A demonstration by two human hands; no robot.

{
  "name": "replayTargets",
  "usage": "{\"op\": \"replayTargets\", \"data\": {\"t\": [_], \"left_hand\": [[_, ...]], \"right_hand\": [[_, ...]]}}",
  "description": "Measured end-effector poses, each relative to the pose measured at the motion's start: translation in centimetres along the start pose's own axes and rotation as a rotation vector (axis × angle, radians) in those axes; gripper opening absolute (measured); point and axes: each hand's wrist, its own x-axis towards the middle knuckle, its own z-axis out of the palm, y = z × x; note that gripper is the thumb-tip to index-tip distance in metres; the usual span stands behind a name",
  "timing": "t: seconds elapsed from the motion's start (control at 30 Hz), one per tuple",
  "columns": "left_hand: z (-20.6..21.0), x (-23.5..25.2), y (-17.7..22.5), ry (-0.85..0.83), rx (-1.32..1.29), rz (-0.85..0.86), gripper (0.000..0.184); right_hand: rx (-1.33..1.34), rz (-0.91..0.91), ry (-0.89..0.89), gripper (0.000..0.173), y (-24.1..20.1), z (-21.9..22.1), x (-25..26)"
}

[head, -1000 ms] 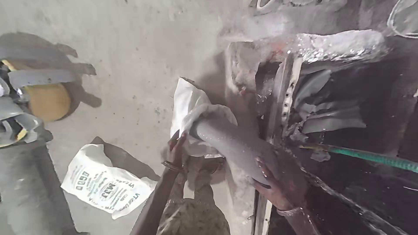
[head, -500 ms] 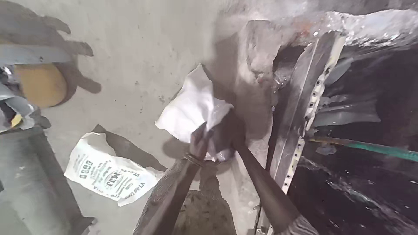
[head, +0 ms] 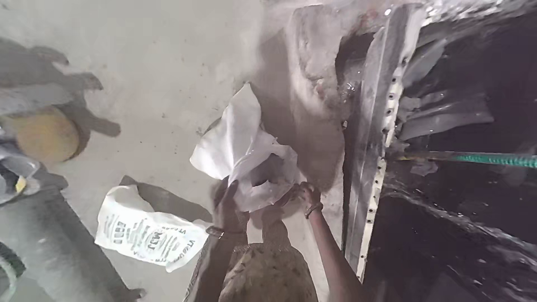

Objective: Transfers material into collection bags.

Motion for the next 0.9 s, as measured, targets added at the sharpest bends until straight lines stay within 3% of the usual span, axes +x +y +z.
{"op": "replayTargets", "data": {"t": [0.13, 0.2, 0.33, 0.4, 0.5, 0.6, 0.63, 0.73, 0.9], "left_hand": [[-0.1, -1.6, 2.8, -0.122, 0.048, 0.212, 0.024], [0.2, -2.2, 4.1, -0.179, 0.067, 0.303, 0.027], [-0.9, -1.6, 6.4, -0.197, 0.156, 0.504, 0.025], [-2.2, -1.3, 7.2, -0.179, 0.19, 0.595, 0.026], [-3.5, -1.9, 7.3, -0.11, 0.195, 0.657, 0.033], [-3.9, -2.8, 4.6, -0.019, 0.207, 0.465, 0.022], [-3.6, -3.0, 3.5, -0.014, 0.266, 0.359, 0.034], [-2.7, -2.3, 0.6, -0.052, 0.379, 0.154, 0.052], [-1.4, -2.0, 0.1, -0.052, 0.481, 0.009, 0.042]], "right_hand": [[-0.037, 0.1, -0.15, 0.053, 4.8, 0.2, 2.6], [-0.011, 0.052, -0.097, 0.046, 4.6, 0.9, 2.9], [0.044, -0.232, 0.099, 0.034, -3.5, -2.1, -0.3], [0.123, -0.446, 0.197, 0.024, -6.1, -4.4, -1.5], [0.283, -0.685, 0.321, 0.023, -8.4, -7.3, -2.6], [0.201, -0.93, 0.353, 0.029, -9.9, -9.2, -2.3], [0.101, -0.939, 0.362, 0.028, -10.6, -9.2, -2.6], [-0.101, -0.874, 0.346, 0.024, -11.7, -8.2, -3.3], [-0.154, -0.594, 0.313, 0.034, -10.7, -7.9, -2.7]]}}
